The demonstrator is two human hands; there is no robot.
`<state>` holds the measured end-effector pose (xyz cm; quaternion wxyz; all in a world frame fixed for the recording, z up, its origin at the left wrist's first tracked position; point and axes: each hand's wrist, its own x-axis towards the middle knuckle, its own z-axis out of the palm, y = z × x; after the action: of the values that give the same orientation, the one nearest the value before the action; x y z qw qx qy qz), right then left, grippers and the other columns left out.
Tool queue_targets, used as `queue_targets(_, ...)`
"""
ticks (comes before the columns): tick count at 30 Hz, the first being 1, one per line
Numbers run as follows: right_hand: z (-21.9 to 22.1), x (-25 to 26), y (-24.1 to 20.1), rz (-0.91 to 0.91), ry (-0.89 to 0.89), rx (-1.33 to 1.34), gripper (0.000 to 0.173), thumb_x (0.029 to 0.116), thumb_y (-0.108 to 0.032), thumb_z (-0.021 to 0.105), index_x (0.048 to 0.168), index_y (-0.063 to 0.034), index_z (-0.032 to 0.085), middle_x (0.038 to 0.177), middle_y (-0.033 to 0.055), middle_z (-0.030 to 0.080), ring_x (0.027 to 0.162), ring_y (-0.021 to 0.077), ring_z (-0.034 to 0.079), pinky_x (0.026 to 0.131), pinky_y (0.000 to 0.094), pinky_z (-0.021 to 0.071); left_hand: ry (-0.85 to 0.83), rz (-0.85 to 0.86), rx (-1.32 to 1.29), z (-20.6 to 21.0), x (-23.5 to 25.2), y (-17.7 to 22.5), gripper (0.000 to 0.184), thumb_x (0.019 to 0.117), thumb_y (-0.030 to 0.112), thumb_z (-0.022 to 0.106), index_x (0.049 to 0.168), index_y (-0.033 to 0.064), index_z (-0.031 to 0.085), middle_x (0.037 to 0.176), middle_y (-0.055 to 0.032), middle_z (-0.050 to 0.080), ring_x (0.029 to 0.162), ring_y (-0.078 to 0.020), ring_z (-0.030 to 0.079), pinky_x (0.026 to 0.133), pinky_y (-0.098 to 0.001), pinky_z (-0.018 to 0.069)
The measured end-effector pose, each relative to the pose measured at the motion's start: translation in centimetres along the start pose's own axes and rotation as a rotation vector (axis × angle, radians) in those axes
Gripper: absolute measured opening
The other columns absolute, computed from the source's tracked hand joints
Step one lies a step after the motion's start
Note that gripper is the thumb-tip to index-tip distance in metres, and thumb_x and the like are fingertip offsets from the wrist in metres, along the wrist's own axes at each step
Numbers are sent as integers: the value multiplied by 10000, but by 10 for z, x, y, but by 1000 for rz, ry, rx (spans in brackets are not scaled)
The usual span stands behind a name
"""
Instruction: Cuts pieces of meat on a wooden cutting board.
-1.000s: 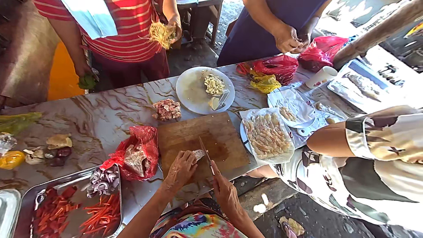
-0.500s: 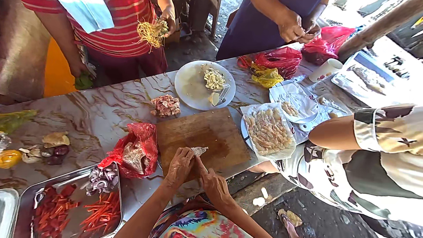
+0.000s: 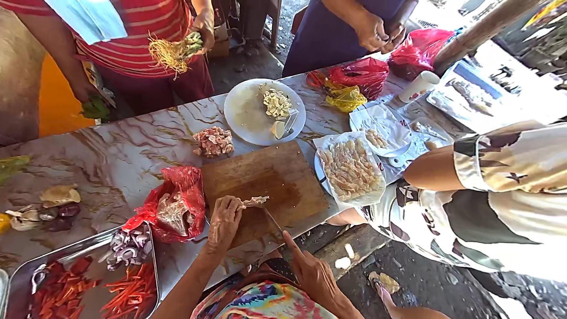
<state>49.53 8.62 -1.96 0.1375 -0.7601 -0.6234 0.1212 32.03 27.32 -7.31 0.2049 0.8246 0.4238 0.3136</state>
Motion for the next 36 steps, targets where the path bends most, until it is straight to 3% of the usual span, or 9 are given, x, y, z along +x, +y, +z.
queue_targets(4, 8, 20, -7, -62, 94, 116, 512, 934, -80, 527, 1442, -47, 586, 605, 107, 618, 409, 252, 575, 388, 403, 477, 55, 47, -13, 4, -7, 2, 109, 836, 6, 687, 924, -18, 747, 1010, -200, 725, 1031, -402, 689, 938, -439, 550)
queue_targets(8, 25, 54, -34, -37, -98, 117, 535, 989, -95, 530, 1523, -101, 498, 689, 161, 656, 512, 327, 639, 484, 465, 525, 67, 48, 8, 6, -9, 3, 95, 834, 9, 684, 898, -24, 745, 1007, -202, 725, 1021, -392, 694, 927, -415, 556)
queue_targets(11, 21, 65, -30, 48, -191, 53, 553, 1019, -122, 514, 1565, -176, 443, 770, 203, 679, 589, 379, 668, 546, 506, 542, 67, 35, 36, 6, -8, 3, 95, 827, 17, 684, 885, -25, 746, 1007, -197, 734, 1020, -390, 699, 921, -424, 556)
queue_targets(15, 8, 57, 1, 94, -65, 34, 530, 1001, -89, 518, 1528, -134, 496, 722, 204, 667, 541, 370, 649, 507, 491, 526, 59, 27, 32, 8, -7, 4, 114, 831, 40, 678, 900, -24, 742, 1008, -198, 729, 1024, -392, 697, 919, -424, 556)
queue_targets(19, 8, 57, -4, 45, 56, 104, 526, 966, -47, 532, 1492, -59, 527, 696, 183, 659, 500, 334, 629, 472, 473, 520, 74, 32, -13, 6, -11, 2, 127, 840, 46, 681, 925, -15, 752, 1035, -213, 713, 1032, -397, 688, 927, -428, 556)
queue_targets(25, 31, 73, -46, -52, -84, 114, 536, 996, -101, 525, 1531, -113, 489, 685, 161, 639, 510, 318, 632, 484, 437, 524, 78, 50, 12, 7, -11, 2, 130, 838, 64, 672, 909, -22, 739, 1013, -211, 712, 1000, -390, 692, 897, -416, 563)
queue_targets(29, 25, 77, -57, 60, -313, -10, 588, 1041, -126, 472, 1608, -230, 354, 851, 219, 680, 637, 361, 684, 590, 456, 558, 68, 27, 60, 8, -10, 5, 108, 832, 43, 675, 880, -27, 742, 1007, -210, 725, 1020, -404, 698, 911, -446, 561)
queue_targets(34, 21, 45, -37, -1, -224, -110, 647, 957, -85, 593, 1569, -227, 440, 776, 204, 663, 573, 347, 673, 505, 430, 547, 103, 18, 47, 7, -8, 1, 133, 854, 54, 648, 880, -38, 741, 991, -216, 722, 1007, -407, 694, 915, -446, 552)
queue_targets(36, 15, 33, -31, 0, -240, -125, 643, 967, -91, 593, 1571, -245, 436, 796, 213, 668, 598, 361, 679, 517, 447, 548, 111, 5, 54, 3, -9, -3, 145, 854, 58, 647, 886, -52, 736, 990, -225, 717, 997, -416, 693, 906, -455, 555)
